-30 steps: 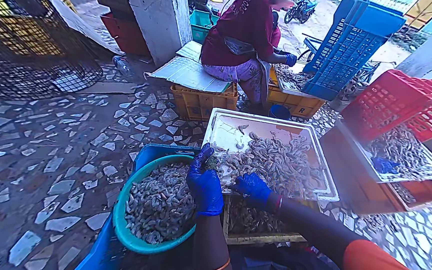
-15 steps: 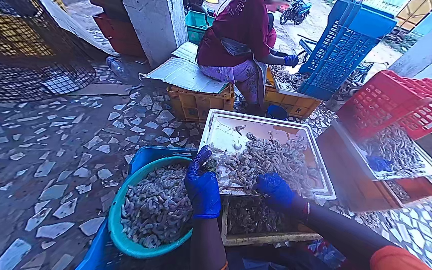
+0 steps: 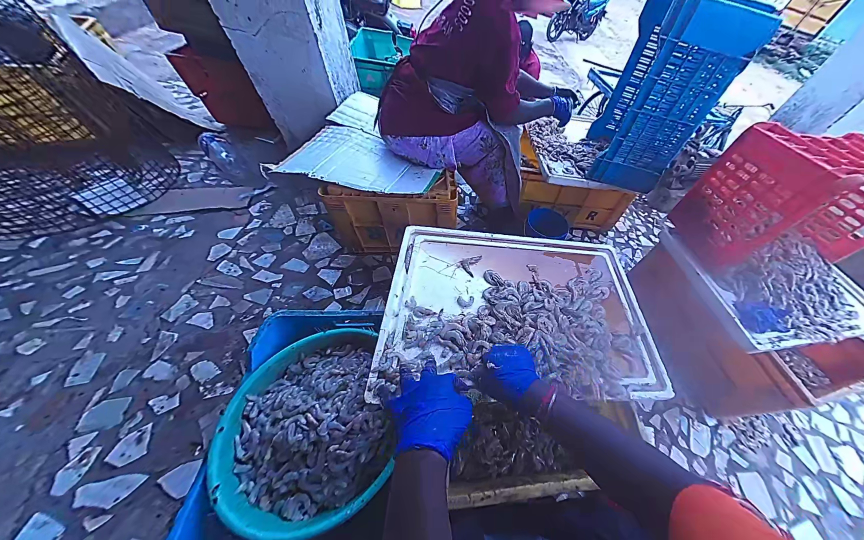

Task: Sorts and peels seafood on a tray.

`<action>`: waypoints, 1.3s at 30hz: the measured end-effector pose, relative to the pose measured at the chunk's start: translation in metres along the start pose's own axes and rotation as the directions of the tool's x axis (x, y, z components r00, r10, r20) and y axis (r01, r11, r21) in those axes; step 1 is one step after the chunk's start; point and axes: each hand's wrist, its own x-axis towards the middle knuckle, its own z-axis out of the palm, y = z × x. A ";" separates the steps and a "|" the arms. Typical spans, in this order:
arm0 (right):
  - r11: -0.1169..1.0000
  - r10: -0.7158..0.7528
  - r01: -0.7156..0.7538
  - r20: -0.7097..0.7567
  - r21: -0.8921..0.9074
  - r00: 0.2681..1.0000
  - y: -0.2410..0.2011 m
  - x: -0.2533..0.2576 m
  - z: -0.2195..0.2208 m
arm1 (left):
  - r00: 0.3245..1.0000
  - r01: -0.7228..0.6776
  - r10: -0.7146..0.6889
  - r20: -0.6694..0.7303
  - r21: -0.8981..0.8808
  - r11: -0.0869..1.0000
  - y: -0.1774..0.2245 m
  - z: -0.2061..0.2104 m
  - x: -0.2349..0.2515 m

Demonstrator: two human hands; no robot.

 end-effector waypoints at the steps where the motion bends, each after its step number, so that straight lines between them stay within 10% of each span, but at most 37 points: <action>1: 1.000 -0.002 0.002 -0.001 0.008 1.000 -0.001 0.001 0.002 | 0.997 0.023 -0.023 -0.067 -0.007 1.000 -0.005 -0.002 0.001; 5: 0.999 -0.037 0.038 -0.030 0.029 0.999 0.011 0.002 0.008 | 0.976 0.061 -0.070 -0.204 -0.051 0.997 -0.014 0.001 0.008; 10: 0.995 -0.043 0.034 0.102 0.091 0.994 0.030 -0.004 -0.029 | 0.999 -0.026 0.023 0.038 0.078 0.997 -0.001 0.016 0.022; 14: 0.789 -0.204 0.220 -0.093 0.574 0.975 0.025 0.004 -0.067 | 0.989 -0.113 0.104 0.106 0.082 0.990 0.014 0.035 0.035; 22: 0.981 -0.193 0.194 0.040 -0.032 0.980 0.009 0.054 -0.033 | 0.993 -0.078 0.060 0.102 0.183 0.980 0.029 0.046 0.041; 34: 0.996 -0.090 0.090 -0.017 0.003 0.996 0.029 0.031 -0.058 | 0.986 0.154 -0.149 -0.076 0.066 0.986 0.006 0.021 0.040; 39: 0.920 -0.192 0.218 -0.112 0.325 0.975 0.009 0.035 -0.082 | 0.977 0.179 -0.173 -0.126 0.039 0.983 0.007 0.017 0.036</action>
